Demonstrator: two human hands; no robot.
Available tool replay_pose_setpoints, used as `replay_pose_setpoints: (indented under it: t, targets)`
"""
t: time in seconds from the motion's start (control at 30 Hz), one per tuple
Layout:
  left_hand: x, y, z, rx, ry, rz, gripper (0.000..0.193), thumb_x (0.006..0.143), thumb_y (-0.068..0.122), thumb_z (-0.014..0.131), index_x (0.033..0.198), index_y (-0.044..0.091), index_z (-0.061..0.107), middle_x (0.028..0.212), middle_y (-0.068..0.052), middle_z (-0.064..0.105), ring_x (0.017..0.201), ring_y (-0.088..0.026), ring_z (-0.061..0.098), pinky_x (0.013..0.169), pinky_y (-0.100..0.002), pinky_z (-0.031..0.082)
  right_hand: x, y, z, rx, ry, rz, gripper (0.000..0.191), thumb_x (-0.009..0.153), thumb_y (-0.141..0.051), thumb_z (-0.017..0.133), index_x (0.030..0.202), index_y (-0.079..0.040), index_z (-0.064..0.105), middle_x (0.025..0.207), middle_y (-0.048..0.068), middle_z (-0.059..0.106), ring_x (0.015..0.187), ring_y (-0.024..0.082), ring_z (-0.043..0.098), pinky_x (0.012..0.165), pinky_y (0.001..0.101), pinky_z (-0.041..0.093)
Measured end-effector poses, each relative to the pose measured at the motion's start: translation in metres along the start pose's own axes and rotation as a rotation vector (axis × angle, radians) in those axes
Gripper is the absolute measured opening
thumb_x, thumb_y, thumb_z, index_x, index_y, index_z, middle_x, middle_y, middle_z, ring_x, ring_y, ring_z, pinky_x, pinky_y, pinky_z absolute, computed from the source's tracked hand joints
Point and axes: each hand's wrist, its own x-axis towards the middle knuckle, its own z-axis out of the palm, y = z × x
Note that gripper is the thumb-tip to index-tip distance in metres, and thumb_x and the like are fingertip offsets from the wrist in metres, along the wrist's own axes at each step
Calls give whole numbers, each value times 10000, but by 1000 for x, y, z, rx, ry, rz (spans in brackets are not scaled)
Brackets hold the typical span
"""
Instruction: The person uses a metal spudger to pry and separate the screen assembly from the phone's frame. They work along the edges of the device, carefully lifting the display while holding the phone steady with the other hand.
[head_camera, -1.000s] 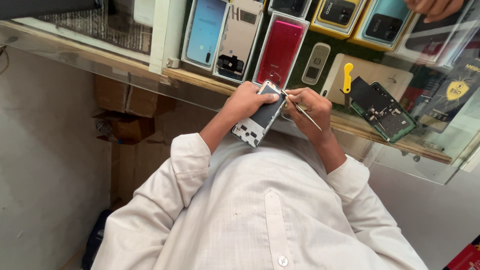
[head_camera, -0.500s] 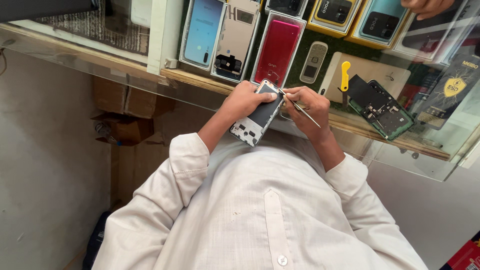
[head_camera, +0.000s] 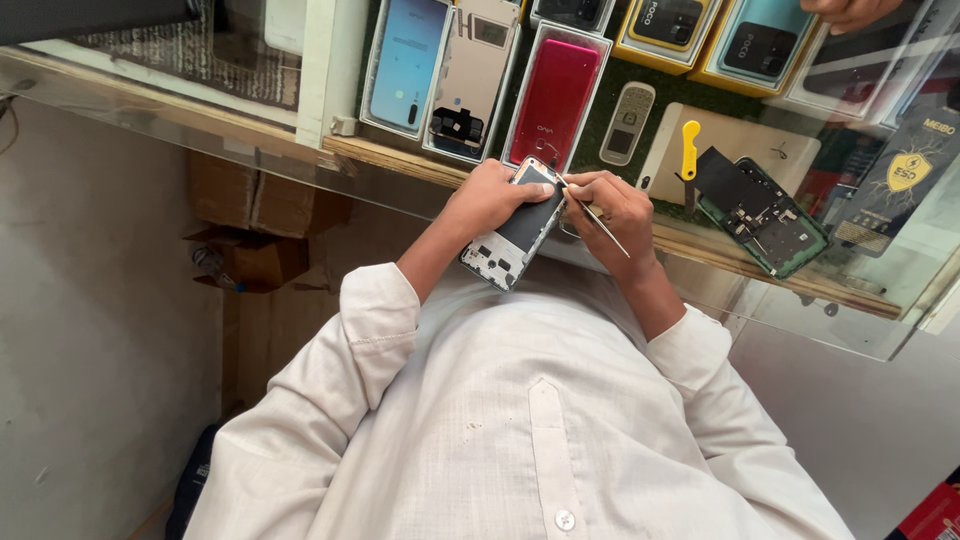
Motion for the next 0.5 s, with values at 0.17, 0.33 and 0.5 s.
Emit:
replay_pose_setpoints:
  t: [0.17, 0.33, 0.5]
  targets:
    - [3, -3, 0, 11, -26, 36, 365, 826, 366, 748, 893, 12, 808, 697, -94, 751, 582, -151, 712, 582, -293, 575, -1, 0, 0, -1, -24, 7, 132, 907, 36, 782, 909, 22, 651, 1048, 148, 756, 884, 249, 745, 756, 328, 590]
    - [3, -3, 0, 5, 5, 73, 361, 818, 362, 761, 886, 11, 812, 695, -101, 753, 593, -156, 718, 594, -295, 576, 0, 0, 0, -9, -2, -5, 133, 894, 26, 789, 906, 15, 658, 1039, 140, 756, 890, 258, 747, 766, 339, 589]
    - [1, -1, 0, 23, 1, 26, 369, 823, 366, 756, 877, 5, 809, 691, -108, 750, 586, -168, 715, 590, -306, 570, 2, 0, -2, -7, -21, -9, 127, 885, 40, 786, 909, 16, 664, 1047, 148, 753, 900, 265, 742, 786, 345, 588]
